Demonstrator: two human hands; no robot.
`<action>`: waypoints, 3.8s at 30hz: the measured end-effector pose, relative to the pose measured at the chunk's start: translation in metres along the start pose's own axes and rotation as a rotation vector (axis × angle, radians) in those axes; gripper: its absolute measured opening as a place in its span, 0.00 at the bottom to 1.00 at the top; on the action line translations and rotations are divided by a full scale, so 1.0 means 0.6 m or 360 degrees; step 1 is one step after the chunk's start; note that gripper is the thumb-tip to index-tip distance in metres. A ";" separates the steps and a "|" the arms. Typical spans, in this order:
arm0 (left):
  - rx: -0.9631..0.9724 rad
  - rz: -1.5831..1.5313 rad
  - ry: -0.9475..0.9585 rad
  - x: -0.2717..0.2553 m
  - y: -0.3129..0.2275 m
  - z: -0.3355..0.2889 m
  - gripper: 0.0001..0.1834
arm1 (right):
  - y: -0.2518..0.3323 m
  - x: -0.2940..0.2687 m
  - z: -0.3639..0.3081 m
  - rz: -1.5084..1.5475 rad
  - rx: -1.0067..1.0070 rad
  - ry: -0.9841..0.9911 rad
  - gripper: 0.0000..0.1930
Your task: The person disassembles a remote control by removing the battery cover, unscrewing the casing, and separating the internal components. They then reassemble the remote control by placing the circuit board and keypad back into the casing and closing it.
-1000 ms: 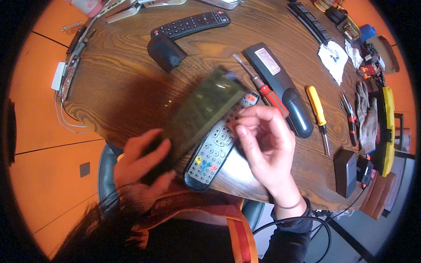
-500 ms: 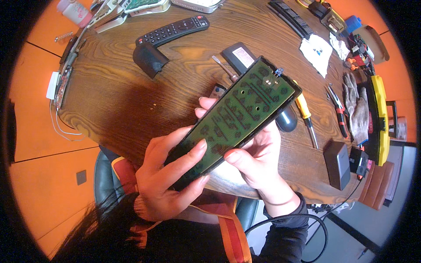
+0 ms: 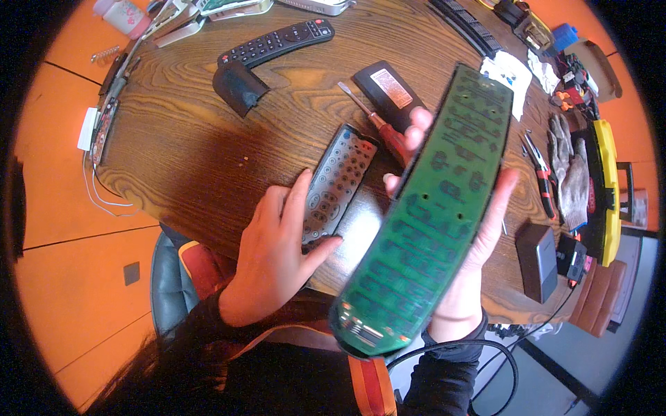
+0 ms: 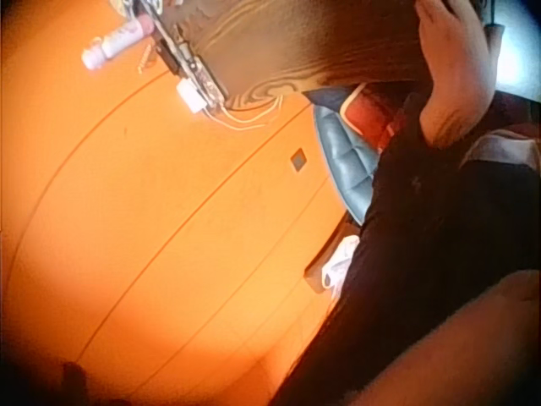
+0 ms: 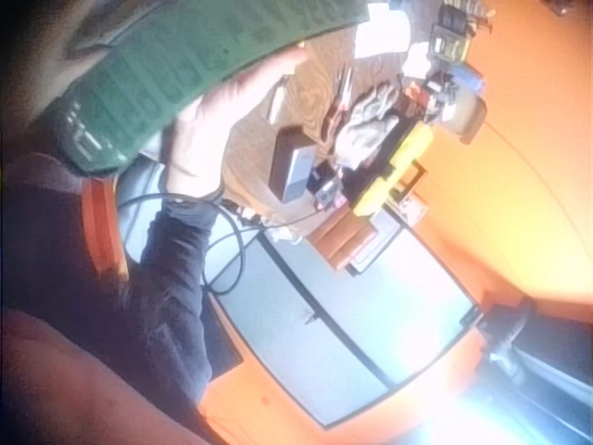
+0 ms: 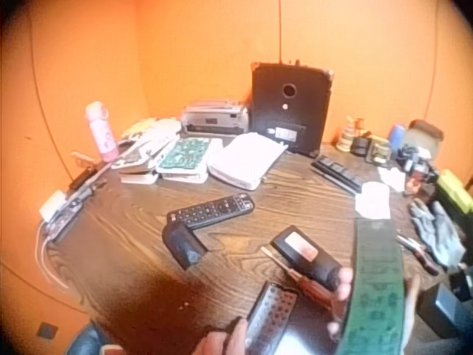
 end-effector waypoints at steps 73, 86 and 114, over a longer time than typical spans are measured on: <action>-0.0905 -0.2866 0.0596 0.003 0.060 0.051 0.35 | -0.091 -0.044 -0.005 -0.0439 0.0303 -0.0361 0.28; -0.0498 -0.2778 0.0890 -0.011 0.021 0.050 0.24 | -0.090 -0.061 -0.021 -0.0371 0.0363 -0.0498 0.31; -0.0549 -0.2590 0.0505 0.020 0.036 0.051 0.24 | -0.058 -0.066 -0.014 -0.0451 0.0391 -0.0611 0.36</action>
Point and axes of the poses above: each hand's wrist, its own z-axis towards the middle knuckle, its own x-axis out of the palm, y = z × x, the point moved 8 cm from there along z, towards the middle knuckle, and after that the axes turned 3 degrees about -x, right-handed, at the moved point
